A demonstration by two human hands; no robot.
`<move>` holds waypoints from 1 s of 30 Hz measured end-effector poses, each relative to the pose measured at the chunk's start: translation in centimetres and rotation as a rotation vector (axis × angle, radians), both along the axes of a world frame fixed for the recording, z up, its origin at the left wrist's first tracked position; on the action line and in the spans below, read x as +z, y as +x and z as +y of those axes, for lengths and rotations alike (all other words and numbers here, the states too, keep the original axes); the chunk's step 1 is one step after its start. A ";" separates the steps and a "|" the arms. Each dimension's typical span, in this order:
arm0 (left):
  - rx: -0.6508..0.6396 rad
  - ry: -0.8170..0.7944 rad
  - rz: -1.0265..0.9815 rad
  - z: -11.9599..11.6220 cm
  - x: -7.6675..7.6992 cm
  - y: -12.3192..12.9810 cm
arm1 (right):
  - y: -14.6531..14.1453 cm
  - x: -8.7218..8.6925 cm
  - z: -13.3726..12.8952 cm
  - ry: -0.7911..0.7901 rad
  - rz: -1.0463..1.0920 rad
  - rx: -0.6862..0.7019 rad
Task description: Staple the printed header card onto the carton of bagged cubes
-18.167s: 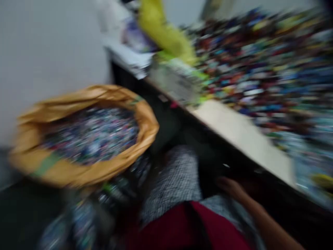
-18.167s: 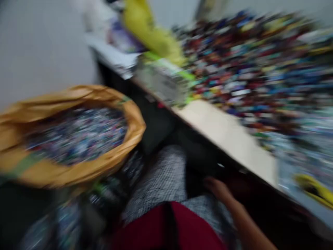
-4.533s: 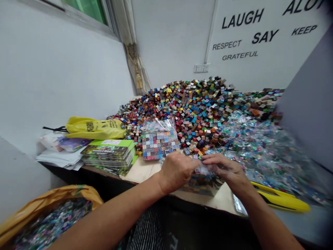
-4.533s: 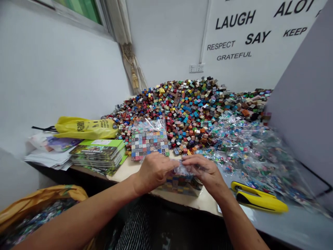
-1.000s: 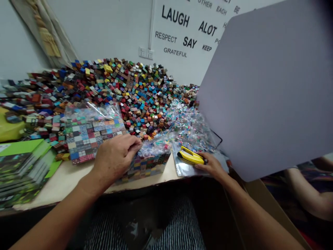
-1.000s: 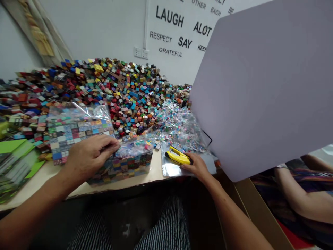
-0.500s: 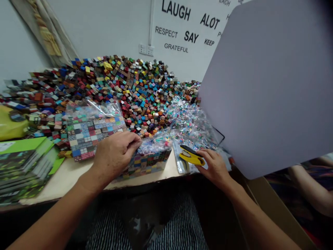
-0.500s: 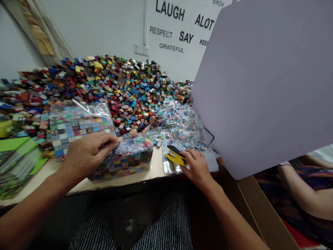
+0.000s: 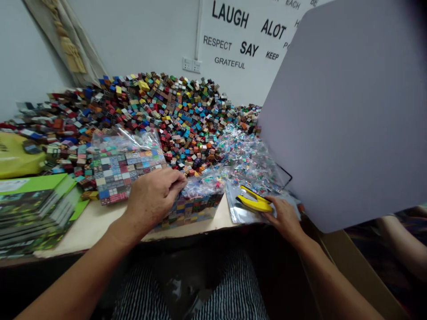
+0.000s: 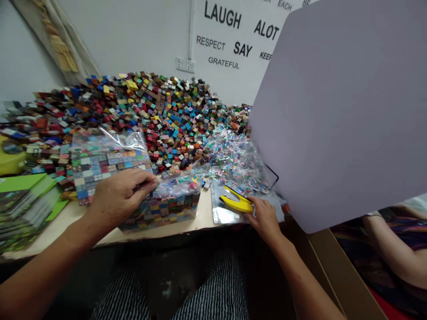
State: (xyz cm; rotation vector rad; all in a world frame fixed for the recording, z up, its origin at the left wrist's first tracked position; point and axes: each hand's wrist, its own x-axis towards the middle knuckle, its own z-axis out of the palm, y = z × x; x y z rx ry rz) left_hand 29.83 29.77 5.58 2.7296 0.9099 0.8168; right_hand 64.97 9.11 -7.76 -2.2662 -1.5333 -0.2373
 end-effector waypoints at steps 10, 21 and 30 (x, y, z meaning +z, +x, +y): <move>-0.003 0.026 -0.017 0.0 -0.3 0.0 | 0.0 0.0 2.4 -0.016 0.207 -0.088; 0.004 0.048 -0.003 -0.2 -0.3 0.1 | -2.3 5.8 4.2 0.111 0.452 0.085; 0.009 0.022 -0.007 -0.3 -0.3 0.0 | -3.4 4.9 10.6 0.149 0.760 0.096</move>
